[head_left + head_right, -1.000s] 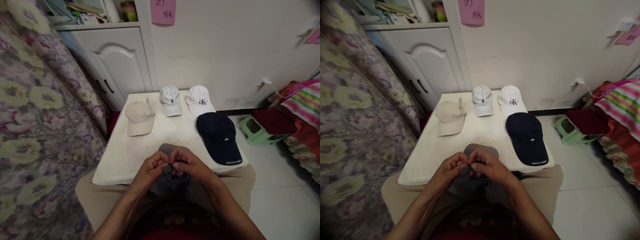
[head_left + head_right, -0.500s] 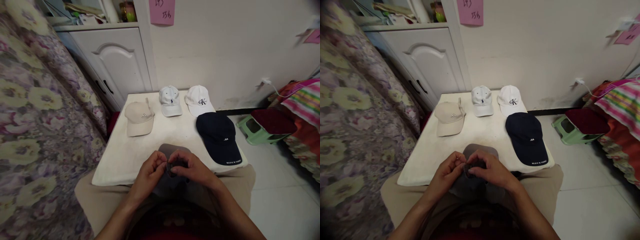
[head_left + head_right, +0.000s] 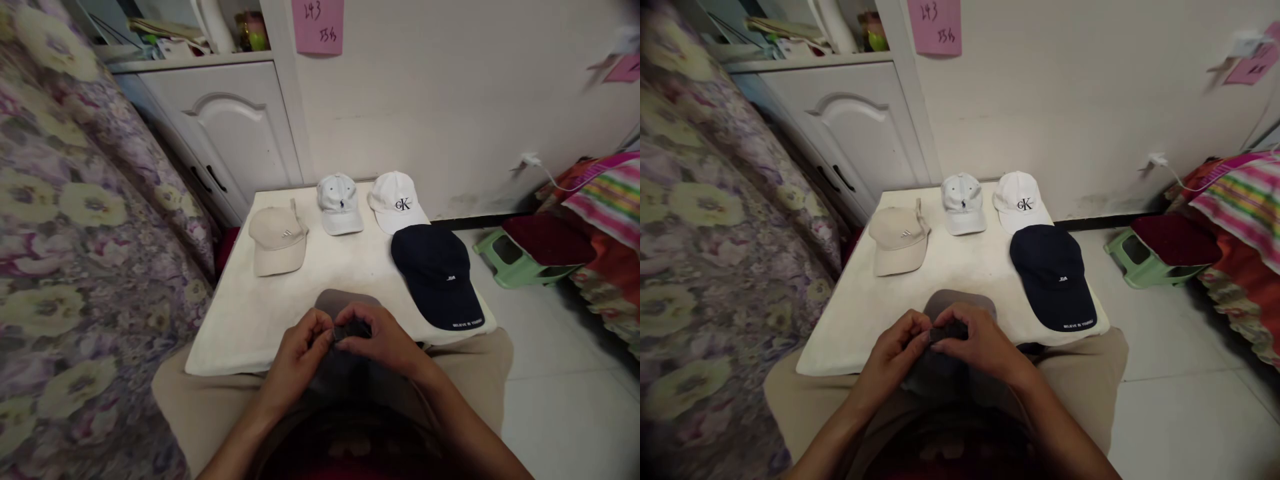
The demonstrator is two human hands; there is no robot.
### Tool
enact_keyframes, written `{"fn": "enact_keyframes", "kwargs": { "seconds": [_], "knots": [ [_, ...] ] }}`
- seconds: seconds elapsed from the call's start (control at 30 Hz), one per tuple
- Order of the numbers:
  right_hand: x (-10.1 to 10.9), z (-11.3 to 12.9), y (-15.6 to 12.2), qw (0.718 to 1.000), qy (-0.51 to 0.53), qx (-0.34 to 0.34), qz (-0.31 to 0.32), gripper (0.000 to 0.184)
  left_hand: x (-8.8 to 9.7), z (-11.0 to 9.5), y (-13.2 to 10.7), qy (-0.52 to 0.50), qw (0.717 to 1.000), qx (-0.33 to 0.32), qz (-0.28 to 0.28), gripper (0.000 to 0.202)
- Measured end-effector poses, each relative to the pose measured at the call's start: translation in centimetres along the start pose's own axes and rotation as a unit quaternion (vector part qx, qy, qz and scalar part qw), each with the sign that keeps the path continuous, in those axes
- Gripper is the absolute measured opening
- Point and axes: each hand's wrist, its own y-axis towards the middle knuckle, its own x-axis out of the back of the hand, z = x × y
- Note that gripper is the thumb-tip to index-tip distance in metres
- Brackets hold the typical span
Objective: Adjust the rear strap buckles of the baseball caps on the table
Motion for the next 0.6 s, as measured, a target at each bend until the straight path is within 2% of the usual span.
{"fn": "enact_keyframes", "kwargs": {
  "seconds": [0.13,0.33,0.47,0.6],
  "knots": [
    [-0.28,0.13,-0.03,0.999,-0.033,0.007,-0.014,0.023,0.24,-0.66,-0.32,0.033,0.999,-0.008,-0.005,0.034],
    [-0.59,0.39,0.04,0.997,-0.071,0.031,-0.015,0.02,-0.11,-0.38,-0.26,0.055,0.998,0.012,0.001,0.031],
    [-0.5,0.43,0.08,0.996,-0.084,0.032,-0.025,0.021,0.26,-0.39,-0.26,0.022,1.0,0.01,0.016,0.03],
    [-0.54,0.28,0.19,0.995,-0.081,0.039,-0.03,0.02,0.76,-0.76,-0.22,-0.027,0.999,0.039,0.021,0.03]
  ]
}}
